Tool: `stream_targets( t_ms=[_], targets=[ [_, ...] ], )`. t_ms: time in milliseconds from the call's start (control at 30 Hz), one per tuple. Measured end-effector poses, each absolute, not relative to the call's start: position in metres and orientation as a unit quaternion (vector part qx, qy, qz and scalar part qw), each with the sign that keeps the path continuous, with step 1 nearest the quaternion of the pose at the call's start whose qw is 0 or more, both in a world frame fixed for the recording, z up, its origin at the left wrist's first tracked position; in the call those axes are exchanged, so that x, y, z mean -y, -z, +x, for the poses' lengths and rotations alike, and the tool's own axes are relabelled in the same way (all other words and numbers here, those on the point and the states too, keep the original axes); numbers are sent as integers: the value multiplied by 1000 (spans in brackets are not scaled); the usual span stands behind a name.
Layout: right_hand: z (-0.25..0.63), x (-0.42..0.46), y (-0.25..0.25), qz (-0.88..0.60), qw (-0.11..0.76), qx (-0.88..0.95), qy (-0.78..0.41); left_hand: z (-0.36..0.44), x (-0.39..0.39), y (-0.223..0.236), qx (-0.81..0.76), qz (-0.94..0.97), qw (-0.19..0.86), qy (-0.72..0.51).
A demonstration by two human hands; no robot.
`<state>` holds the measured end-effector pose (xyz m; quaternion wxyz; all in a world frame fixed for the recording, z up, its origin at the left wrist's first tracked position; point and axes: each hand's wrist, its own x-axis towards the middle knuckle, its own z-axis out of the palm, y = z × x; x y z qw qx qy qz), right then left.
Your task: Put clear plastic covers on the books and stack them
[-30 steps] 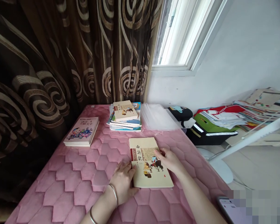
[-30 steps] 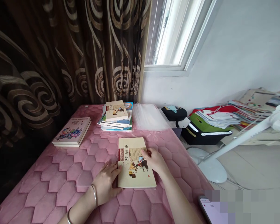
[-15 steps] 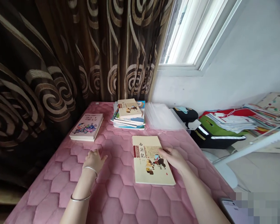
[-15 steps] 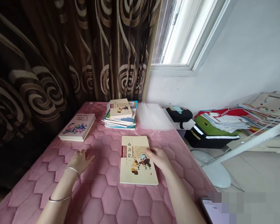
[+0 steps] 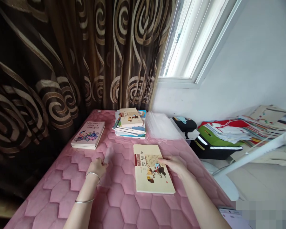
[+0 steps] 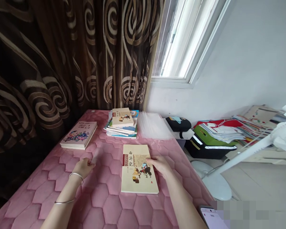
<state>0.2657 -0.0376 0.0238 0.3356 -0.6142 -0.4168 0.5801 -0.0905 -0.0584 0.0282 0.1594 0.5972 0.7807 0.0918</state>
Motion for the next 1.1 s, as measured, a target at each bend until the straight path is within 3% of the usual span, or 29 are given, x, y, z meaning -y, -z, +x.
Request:
stream_targets(
  t_ms=[167,533,600,700,833,967,1100],
  targets=[
    [272,43,-26,-632,278,422,-587,-93,54,-38,-777,603,158,-90],
    [275,92,-13,-651,260,433,-567,-76,33,-65,-788,601,109,-73],
    [284,94,-18,-682,237,509,-468,-76,34,-64,-788,603,103,-65],
    [303,101,-27,-665,200,687,-211,-78,38,-61,-789,604,98,-56],
    [315,114,-34,-462,128,873,87,-78,42,-55,-788,605,101,-56],
    [303,112,-37,-225,63,950,209,-76,42,-50,-785,608,103,-56],
    [291,95,-39,-123,25,963,238,-76,40,-45,-783,612,96,-56]
  ],
)
